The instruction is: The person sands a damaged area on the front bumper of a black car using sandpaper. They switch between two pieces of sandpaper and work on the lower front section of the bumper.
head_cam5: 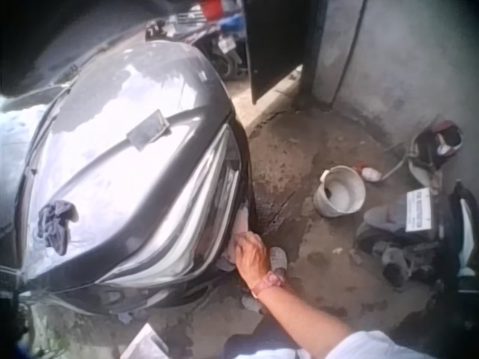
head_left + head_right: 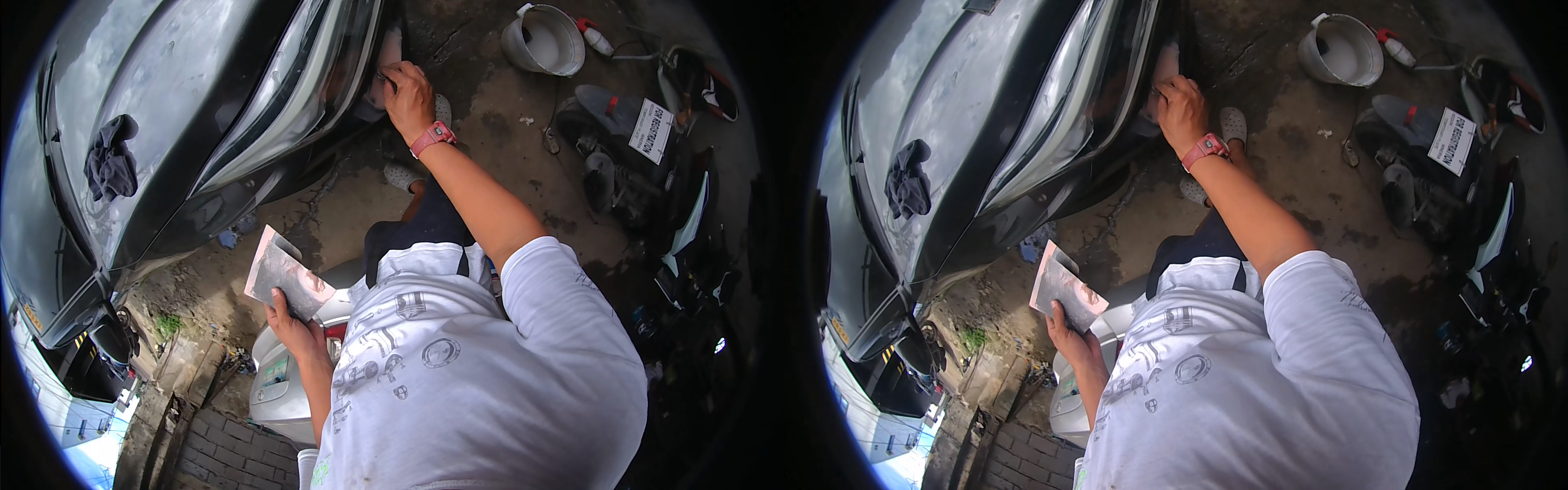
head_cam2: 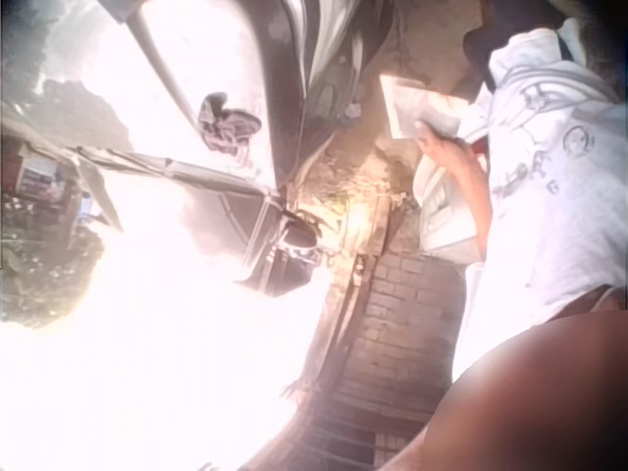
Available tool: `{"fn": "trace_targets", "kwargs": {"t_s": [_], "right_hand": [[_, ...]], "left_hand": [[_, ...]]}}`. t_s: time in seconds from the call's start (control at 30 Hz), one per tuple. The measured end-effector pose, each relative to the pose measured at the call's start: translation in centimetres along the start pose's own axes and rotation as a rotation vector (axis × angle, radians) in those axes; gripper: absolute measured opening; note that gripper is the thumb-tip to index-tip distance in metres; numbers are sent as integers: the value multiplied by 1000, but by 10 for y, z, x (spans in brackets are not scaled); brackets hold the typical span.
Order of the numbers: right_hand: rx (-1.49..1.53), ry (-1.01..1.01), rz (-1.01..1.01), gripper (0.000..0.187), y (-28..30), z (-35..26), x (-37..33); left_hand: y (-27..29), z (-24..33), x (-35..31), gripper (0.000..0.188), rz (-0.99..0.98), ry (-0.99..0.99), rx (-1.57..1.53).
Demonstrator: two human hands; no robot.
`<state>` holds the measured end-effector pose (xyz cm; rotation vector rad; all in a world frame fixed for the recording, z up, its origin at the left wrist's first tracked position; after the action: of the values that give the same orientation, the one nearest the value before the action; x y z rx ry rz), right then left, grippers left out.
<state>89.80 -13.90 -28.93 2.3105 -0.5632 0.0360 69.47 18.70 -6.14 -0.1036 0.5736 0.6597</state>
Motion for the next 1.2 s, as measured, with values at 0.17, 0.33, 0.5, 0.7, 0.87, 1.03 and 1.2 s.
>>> {"fn": "trace_targets", "kwargs": {"t_s": [0.17, 0.33, 0.5, 0.7, 0.87, 1.03, 1.2], "right_hand": [[32, 5, 8, 29, -2, -16, -27], [54, 8, -27, 30, -4, -31, -59], [79, -20, 67, 27, 8, -19, -50], [33, -131, 166, 23, 1, 31, 49], [-31, -61, 147, 25, -11, 49, 86], [-32, -45, 90, 26, -15, 48, 82], [-22, -9, 42, 28, -9, 34, 59]], "left_hand": [[3, 0, 0, 36, 9, 2, 22], [3, 1, -1, 36, -6, -4, 25], [4, 2, -2, 36, -1, -19, 28], [5, -1, -3, 34, 8, -15, 14], [3, 0, -7, 33, 18, -25, 23], [3, 0, -8, 33, 48, -18, 19], [2, -1, -6, 35, 43, -1, 1]]}}
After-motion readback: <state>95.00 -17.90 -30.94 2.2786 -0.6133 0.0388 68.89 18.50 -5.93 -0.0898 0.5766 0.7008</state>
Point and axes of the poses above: each hand's wrist, its own x-axis towards the middle knuckle, its own y-axis out of the back of the hand, z = x × y, the point moved 1 cm from there along x, towards the middle knuckle, and after that the axes turned 5 degrees about -x, right-handed, at the moved point
